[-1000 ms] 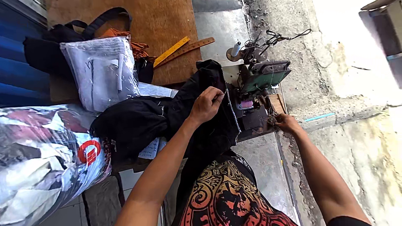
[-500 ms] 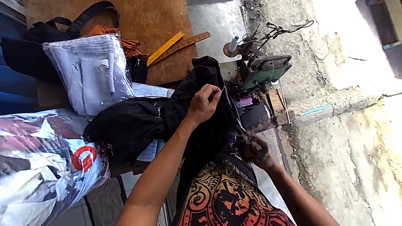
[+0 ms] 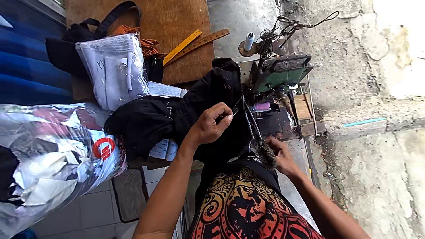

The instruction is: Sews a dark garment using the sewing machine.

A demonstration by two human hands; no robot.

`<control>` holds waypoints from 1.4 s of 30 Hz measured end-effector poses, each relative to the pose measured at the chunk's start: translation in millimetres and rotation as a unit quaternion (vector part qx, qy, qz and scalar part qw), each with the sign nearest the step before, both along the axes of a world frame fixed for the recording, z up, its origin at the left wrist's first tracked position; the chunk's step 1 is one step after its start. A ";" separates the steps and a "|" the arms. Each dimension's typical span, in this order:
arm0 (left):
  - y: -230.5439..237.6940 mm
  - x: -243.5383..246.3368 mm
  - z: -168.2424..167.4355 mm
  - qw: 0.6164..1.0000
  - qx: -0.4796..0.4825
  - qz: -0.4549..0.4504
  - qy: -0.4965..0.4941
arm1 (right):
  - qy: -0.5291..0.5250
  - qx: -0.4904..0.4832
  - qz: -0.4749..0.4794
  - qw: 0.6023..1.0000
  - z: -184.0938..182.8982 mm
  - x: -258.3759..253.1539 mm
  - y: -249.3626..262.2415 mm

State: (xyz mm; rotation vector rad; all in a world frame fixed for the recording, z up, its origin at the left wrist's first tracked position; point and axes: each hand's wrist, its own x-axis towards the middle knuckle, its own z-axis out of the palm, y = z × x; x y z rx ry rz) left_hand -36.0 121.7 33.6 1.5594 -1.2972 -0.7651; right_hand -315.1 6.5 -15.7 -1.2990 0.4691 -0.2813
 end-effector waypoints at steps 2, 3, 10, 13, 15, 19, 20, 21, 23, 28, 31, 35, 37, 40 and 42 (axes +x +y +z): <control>-1.4 -1.6 0.6 1.000 -0.007 0.026 0.001 | -0.013 0.065 0.017 0.998 -1.4 -0.7 -1.0; -1.9 -2.2 1.5 0.999 -0.009 0.039 0.004 | -0.026 0.091 0.025 0.995 -2.7 2.3 -4.7; 2.0 -14.8 12.5 0.996 -0.004 0.080 -0.036 | -0.051 0.236 -0.005 0.970 -15.8 44.5 -31.7; 19.8 -25.2 14.0 0.998 0.041 0.053 0.002 | -0.049 0.104 0.045 0.992 -16.6 37.8 -48.9; 59.0 -36.9 15.3 0.982 0.180 0.006 0.050 | -0.011 -0.076 0.080 0.994 -11.0 11.6 -56.6; 157.3 -54.1 14.2 0.854 0.503 0.129 -0.031 | 0.055 -0.387 0.008 0.920 -43.6 -73.2 -73.8; 180.5 -54.8 10.2 0.827 0.507 0.236 -0.064 | 0.088 -0.419 -0.016 0.904 -53.4 -92.5 -81.9; 199.8 -54.1 5.1 0.800 0.483 0.343 -0.097 | 0.129 -0.446 -0.036 0.885 -63.1 -107.5 -93.4; 223.5 -46.8 -7.7 0.744 0.414 0.503 -0.150 | 0.223 -0.465 -0.044 0.856 -76.5 -120.9 -124.0; 232.0 5.1 -51.1 0.740 0.285 0.557 -0.248 | 0.466 -0.451 0.147 0.747 -51.5 -73.0 -193.1; 206.5 37.1 -16.7 0.761 0.228 0.550 -0.259 | 0.353 -0.467 0.133 0.800 19.9 -29.4 -137.6; 130.3 45.0 115.9 0.846 0.219 0.442 -0.204 | 0.015 -0.352 0.152 0.923 65.6 20.0 18.1; 93.1 36.2 182.7 0.902 0.188 0.377 -0.094 | -0.085 -0.249 0.197 0.944 76.3 40.3 91.5; 59.8 19.0 268.7 0.955 0.106 0.258 0.100 | -0.147 -0.221 0.129 0.955 84.7 57.2 160.1; 53.4 9.3 311.0 0.952 0.016 0.178 0.247 | -0.175 -0.302 -0.005 0.937 87.2 65.5 178.7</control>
